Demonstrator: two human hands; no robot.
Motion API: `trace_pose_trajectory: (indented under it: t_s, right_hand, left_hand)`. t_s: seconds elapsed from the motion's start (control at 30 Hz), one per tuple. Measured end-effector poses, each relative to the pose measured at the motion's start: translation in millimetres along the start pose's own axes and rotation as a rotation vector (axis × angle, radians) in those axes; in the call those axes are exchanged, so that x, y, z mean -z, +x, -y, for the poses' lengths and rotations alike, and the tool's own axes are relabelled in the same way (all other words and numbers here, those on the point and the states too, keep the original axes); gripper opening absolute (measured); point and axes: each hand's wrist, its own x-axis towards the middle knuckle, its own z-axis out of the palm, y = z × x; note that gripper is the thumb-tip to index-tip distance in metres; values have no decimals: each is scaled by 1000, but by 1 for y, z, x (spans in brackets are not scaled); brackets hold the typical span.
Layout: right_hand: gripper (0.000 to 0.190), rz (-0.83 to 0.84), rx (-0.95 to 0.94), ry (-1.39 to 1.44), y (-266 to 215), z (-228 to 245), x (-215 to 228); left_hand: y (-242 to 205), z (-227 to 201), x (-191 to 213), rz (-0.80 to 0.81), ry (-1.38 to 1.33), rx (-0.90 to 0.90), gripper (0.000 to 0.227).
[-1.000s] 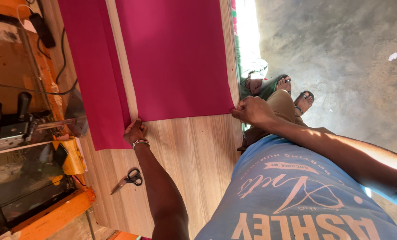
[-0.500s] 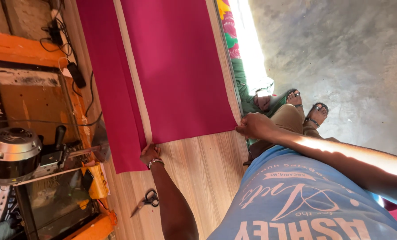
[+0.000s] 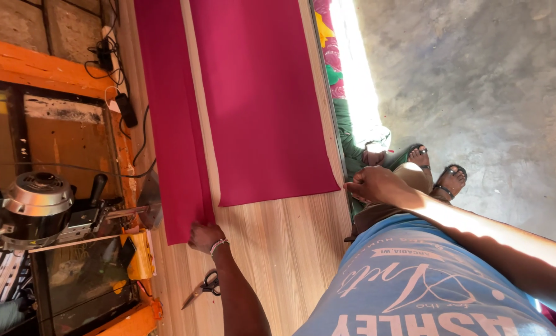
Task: Aligning and folding pink fabric strips on a wooden workbench
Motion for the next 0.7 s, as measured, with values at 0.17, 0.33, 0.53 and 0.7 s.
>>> trace_pose_trajectory:
  t_s: [0.17, 0.33, 0.53, 0.7]
  right_hand:
    - [38, -23, 6, -39, 4, -5, 2]
    - [35, -34, 30, -11, 53, -50, -15]
    - [34, -20, 20, 23, 10, -12, 7]
    - [29, -16, 15, 71, -10, 8, 27]
  left_hand:
    - [-6, 13, -9, 49, -13, -97, 33]
    - [-5, 13, -9, 52, 7, -15, 20]
    - [13, 13, 1, 88, -98, 131, 11]
    - [27, 17, 13, 45, -325, 92, 18]
